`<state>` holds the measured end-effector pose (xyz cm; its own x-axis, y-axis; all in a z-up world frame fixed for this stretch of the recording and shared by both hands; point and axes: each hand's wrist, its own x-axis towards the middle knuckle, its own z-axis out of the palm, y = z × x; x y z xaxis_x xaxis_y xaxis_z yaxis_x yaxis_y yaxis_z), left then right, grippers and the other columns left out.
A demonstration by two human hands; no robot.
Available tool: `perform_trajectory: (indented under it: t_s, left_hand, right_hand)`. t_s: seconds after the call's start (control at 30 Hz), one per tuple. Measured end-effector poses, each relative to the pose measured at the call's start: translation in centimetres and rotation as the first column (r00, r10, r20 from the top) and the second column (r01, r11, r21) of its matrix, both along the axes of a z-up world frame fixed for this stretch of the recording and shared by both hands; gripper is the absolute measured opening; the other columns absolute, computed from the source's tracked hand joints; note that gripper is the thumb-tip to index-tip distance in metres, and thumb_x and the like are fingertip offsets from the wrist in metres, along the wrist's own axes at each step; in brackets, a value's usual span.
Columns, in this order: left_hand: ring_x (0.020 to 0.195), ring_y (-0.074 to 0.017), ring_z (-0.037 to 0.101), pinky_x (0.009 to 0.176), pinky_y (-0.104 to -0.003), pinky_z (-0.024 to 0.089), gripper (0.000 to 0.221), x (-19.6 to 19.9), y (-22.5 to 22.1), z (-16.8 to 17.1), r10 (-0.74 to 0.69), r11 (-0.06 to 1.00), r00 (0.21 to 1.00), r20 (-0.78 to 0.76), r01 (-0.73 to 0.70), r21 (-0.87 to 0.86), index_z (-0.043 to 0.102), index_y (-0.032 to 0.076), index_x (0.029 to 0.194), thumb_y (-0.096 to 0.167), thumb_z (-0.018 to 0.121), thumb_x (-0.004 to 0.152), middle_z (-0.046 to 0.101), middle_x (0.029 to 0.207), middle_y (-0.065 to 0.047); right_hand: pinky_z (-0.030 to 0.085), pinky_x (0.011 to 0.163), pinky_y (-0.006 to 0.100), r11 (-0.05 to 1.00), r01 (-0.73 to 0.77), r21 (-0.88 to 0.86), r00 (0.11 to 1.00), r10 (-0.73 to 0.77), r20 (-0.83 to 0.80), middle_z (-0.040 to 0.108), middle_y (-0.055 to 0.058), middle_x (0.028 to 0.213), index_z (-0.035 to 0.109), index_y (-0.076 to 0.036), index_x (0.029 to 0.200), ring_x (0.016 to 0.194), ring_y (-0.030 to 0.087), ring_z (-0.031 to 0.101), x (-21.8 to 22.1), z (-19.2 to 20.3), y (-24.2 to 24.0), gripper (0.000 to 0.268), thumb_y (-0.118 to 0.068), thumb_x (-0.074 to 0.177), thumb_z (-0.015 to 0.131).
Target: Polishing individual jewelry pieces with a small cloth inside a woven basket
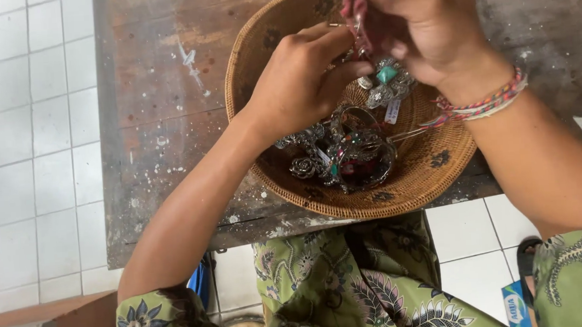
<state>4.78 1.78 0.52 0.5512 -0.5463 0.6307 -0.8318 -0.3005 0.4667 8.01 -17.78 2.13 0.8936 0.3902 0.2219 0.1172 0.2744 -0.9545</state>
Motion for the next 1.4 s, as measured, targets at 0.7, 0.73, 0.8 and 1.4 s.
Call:
perform_trajectory:
  t_s: [0.7,0.73,0.8,1.4]
  left_hand:
    - [0.083,-0.0344,0.062,0.077,-0.044,0.048,0.022,0.3,-0.2,-1.4,0.001,1.000,0.987,0.160,-0.004,0.014,0.059,0.001,0.105,0.023,0.056,0.109,0.070,0.096,-0.016]
    - [0.083,-0.0344,0.062,0.077,-0.044,0.048,0.022,0.2,-0.3,-1.3,0.003,1.000,0.988,0.157,-0.006,0.013,0.059,0.001,0.105,0.023,0.056,0.109,0.070,0.096,-0.016]
    - [0.077,-0.0331,0.058,0.076,-0.043,0.048,0.019,0.1,-0.4,-1.0,-0.019,1.000,0.981,0.191,0.018,0.006,0.056,0.001,0.098,0.017,0.061,0.107,0.064,0.087,-0.014]
    - [0.090,-0.0275,0.067,0.076,-0.038,0.050,0.023,-0.1,-0.7,-1.7,0.014,0.968,0.903,0.430,-0.120,0.220,0.067,0.002,0.097,0.020,0.081,0.101,0.074,0.101,-0.011]
  right_hand:
    - [0.053,0.055,0.022,0.992,0.012,-0.127,0.993,-0.027,-0.115,0.073,0.008,0.088,0.070,-0.011,0.097,0.065,0.015,0.068,0.1,-3.0,-2.0,0.014,-0.025,0.097,0.072]
    - [0.053,0.055,0.022,0.992,0.010,-0.128,0.993,-0.025,-0.118,0.073,0.008,0.088,0.070,-0.011,0.097,0.065,0.015,0.068,-0.2,-2.6,-1.6,0.014,-0.025,0.097,0.072]
    - [0.046,0.050,0.015,0.987,0.067,-0.148,0.998,-0.069,-0.010,0.070,0.005,0.083,0.074,-0.006,0.098,0.060,0.009,0.064,-0.8,-1.6,-1.0,0.030,-0.036,0.099,0.071]
    - [0.032,0.045,0.021,0.994,0.053,-0.094,0.999,-0.053,0.002,0.062,0.000,0.075,0.060,-0.013,0.081,0.056,0.006,0.054,-0.1,-2.4,-1.3,0.024,-0.021,0.100,0.073]
